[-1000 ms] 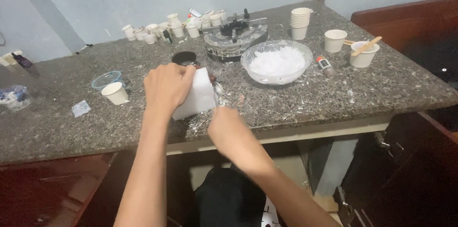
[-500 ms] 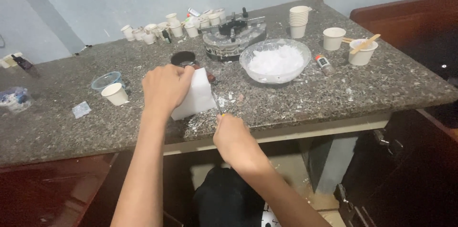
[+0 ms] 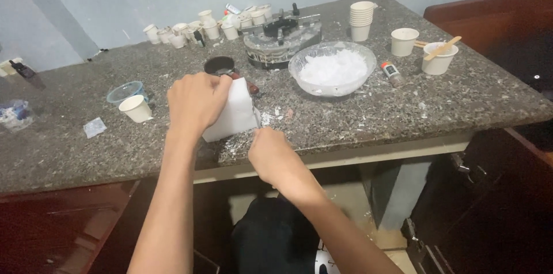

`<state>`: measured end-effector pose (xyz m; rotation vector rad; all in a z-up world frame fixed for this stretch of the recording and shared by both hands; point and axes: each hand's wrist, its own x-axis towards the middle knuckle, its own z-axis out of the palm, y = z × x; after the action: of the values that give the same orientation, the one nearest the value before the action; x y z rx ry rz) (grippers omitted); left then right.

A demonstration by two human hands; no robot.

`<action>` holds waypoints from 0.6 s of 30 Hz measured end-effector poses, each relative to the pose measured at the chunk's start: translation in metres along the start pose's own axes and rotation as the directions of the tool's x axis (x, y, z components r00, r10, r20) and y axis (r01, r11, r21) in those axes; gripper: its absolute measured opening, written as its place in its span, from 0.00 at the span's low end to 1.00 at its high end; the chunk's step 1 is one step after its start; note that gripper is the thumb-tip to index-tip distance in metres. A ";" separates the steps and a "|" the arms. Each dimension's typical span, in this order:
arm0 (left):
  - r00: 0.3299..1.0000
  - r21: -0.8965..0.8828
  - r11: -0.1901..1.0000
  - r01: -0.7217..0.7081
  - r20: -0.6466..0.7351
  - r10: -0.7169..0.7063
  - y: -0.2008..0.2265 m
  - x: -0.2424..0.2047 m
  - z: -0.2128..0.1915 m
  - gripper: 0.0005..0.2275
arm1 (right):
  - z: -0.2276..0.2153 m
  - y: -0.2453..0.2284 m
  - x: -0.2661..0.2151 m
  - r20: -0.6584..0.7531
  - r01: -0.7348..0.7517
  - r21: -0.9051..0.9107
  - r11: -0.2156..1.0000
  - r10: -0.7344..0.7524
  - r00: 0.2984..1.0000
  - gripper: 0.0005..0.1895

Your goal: Using a small knife to scrape and smooth the surfaces and edges of a solid wax block over a bowl.

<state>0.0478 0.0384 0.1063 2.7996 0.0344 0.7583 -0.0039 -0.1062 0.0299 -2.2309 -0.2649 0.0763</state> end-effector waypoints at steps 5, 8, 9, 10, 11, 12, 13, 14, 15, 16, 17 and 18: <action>1.000 -0.009 1.000 -0.018 -0.003 0.017 -0.003 -0.002 -0.002 0.19 | 0.001 -0.005 0.005 0.046 -0.016 0.019 1.000 0.015 0.999 0.27; 1.000 -0.016 1.000 -0.017 -0.010 0.017 -0.002 -0.004 -0.003 0.19 | 0.018 0.009 0.027 0.031 0.005 -0.008 1.000 -0.005 1.000 0.25; 1.000 -0.017 1.000 -0.013 -0.006 0.013 -0.002 -0.004 -0.003 0.18 | 0.025 0.014 0.037 0.016 0.018 -0.057 0.998 -0.018 1.000 0.25; 1.000 -0.017 1.000 -0.013 -0.006 0.013 -0.002 -0.003 -0.002 0.18 | 0.025 0.016 0.039 0.017 0.018 -0.056 0.998 -0.017 1.000 0.25; 1.000 -0.021 1.000 -0.020 -0.008 0.019 -0.003 -0.002 -0.001 0.19 | 0.025 0.017 0.042 0.035 0.026 -0.078 0.997 -0.023 0.999 0.23; 1.000 -0.025 0.999 -0.026 -0.010 0.026 -0.005 -0.002 -0.001 0.19 | 0.025 0.019 0.044 0.054 0.034 -0.100 0.994 -0.029 0.998 0.21; 1.000 -0.026 0.999 -0.026 -0.009 0.025 -0.006 -0.002 -0.001 0.19 | 0.019 0.012 0.038 0.055 0.033 -0.100 0.994 -0.028 0.998 0.21; 1.000 -0.031 0.999 -0.027 -0.010 0.026 -0.007 -0.002 -0.001 0.19 | 0.013 0.005 0.032 0.060 0.026 -0.067 0.997 -0.022 0.998 0.20; 1.000 -0.039 0.999 -0.030 -0.010 0.030 -0.007 -0.001 -0.001 0.19 | 0.006 -0.001 0.026 0.063 0.017 -0.034 0.999 -0.015 0.998 0.19; 0.999 -0.041 0.999 -0.032 -0.009 0.031 -0.009 0.000 0.001 0.19 | 0.003 -0.005 0.021 0.061 0.015 -0.035 0.999 -0.012 0.998 0.19; 0.999 -0.033 0.999 -0.033 -0.010 0.033 -0.010 0.001 0.003 0.19 | 0.001 -0.009 0.017 0.072 0.010 -0.050 0.999 -0.006 0.997 0.18; 0.999 -0.026 0.999 -0.035 -0.011 0.035 -0.012 0.002 0.004 0.19 | -0.002 -0.014 0.012 0.083 0.005 -0.065 0.998 0.000 0.997 0.17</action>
<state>0.0517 0.0496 0.1012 2.7789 -0.0222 0.7754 0.0056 -0.0967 0.0420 -2.2956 -0.3193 0.1613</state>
